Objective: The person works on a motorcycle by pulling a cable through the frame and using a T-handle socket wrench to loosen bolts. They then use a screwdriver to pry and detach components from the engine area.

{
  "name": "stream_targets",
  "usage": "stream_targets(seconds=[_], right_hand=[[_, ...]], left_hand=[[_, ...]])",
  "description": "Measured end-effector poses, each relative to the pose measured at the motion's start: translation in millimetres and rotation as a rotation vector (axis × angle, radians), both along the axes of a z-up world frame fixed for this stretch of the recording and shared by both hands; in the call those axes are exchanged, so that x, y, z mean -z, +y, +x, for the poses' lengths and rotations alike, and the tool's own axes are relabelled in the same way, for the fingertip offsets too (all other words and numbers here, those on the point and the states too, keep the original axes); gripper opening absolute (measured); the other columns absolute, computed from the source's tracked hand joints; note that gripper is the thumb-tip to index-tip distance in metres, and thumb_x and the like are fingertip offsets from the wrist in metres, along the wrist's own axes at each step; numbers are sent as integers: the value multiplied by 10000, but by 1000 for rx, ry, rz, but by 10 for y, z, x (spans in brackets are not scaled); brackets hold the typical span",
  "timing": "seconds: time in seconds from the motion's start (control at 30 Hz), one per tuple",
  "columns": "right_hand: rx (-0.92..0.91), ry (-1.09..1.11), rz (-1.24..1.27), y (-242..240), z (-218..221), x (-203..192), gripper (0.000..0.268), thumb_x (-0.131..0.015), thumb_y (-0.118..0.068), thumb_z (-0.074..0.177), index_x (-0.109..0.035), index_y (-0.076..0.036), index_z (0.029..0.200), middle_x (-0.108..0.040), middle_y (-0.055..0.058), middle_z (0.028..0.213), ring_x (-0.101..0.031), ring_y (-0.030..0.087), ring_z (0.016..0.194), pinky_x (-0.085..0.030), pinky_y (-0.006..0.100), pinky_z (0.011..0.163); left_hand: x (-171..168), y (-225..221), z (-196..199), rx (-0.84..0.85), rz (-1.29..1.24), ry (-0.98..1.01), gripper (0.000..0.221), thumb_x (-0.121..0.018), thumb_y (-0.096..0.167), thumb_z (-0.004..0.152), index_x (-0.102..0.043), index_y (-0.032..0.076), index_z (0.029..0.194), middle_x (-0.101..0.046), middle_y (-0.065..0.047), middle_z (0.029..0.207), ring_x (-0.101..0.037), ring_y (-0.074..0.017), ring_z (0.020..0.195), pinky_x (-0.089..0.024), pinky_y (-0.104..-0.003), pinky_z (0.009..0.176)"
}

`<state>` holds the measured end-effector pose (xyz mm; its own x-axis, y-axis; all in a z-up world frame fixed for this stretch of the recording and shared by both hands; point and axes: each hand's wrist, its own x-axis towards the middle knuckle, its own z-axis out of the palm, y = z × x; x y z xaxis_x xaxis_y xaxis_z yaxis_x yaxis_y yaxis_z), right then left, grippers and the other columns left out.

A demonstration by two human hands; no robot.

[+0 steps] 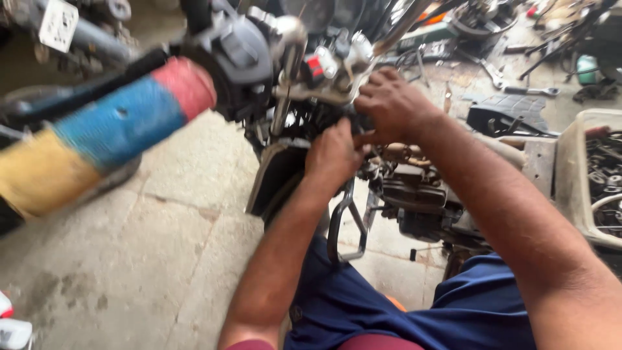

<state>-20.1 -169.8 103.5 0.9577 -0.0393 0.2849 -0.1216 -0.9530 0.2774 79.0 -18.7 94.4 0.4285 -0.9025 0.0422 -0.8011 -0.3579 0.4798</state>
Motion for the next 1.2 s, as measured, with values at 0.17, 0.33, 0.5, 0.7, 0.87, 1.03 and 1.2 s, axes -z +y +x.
stream_targets(seconds=[0.17,0.33,0.5,0.7,0.87,1.03,1.2], right_hand=[[-29,-123,102,277,-404,-513,517,-827,-614,634,-662,-133,725,-607,10,775,-591,236,877,-455,445,994],[51,-193,328,603,-949,-84,454,-804,-526,757,-591,-150,618,-562,44,639,-547,245,657,-457,445,790],[129,-2,429,1224,-1251,476,423,-744,-515,788,-678,-128,632,-641,64,649,-606,269,739,-449,455,792],[90,102,546,1455,-1250,658,469,-733,-539,777,-706,-78,696,-656,76,704,-607,288,796,-430,442,791],[111,173,599,1405,-1309,624,496,-685,-541,874,-704,-79,694,-659,60,698,-601,262,797,-427,434,813],[120,186,595,1325,-1376,597,473,-667,-514,895,-709,-86,701,-665,52,704,-605,249,798,-426,428,808],[88,133,671,1279,-1455,600,421,-722,-504,804,-708,-94,707,-674,50,707,-621,267,783,-432,428,787]], left_hand=[[-534,447,-104,191,-283,137,459,-740,338,885,-624,-18,1152,-670,-235,1092,-689,-395,967,-561,-458,810],[-776,44,-9,225,-743,-123,307,-606,186,1030,-653,-19,1253,-683,-219,1162,-691,-378,1030,-566,-434,892],[-898,-1054,306,-194,-79,-857,295,-592,263,974,-695,-8,1025,-706,-208,995,-708,-295,896,-606,-379,671],[-1032,-1448,519,-334,173,-576,238,-611,224,1011,-781,114,1135,-753,-132,1173,-723,-330,1086,-611,-469,829],[-1064,-1462,471,-388,223,-580,324,-621,299,972,-752,44,1124,-729,-185,1146,-685,-335,1090,-577,-436,843],[-961,-1512,486,-342,160,-693,280,-584,253,1011,-783,65,1074,-739,-163,1127,-638,-351,1143,-552,-451,901],[-1019,-1507,273,-280,-51,-822,609,-744,466,855,-645,-2,1233,-642,-187,1223,-600,-351,1127,-533,-466,892]])
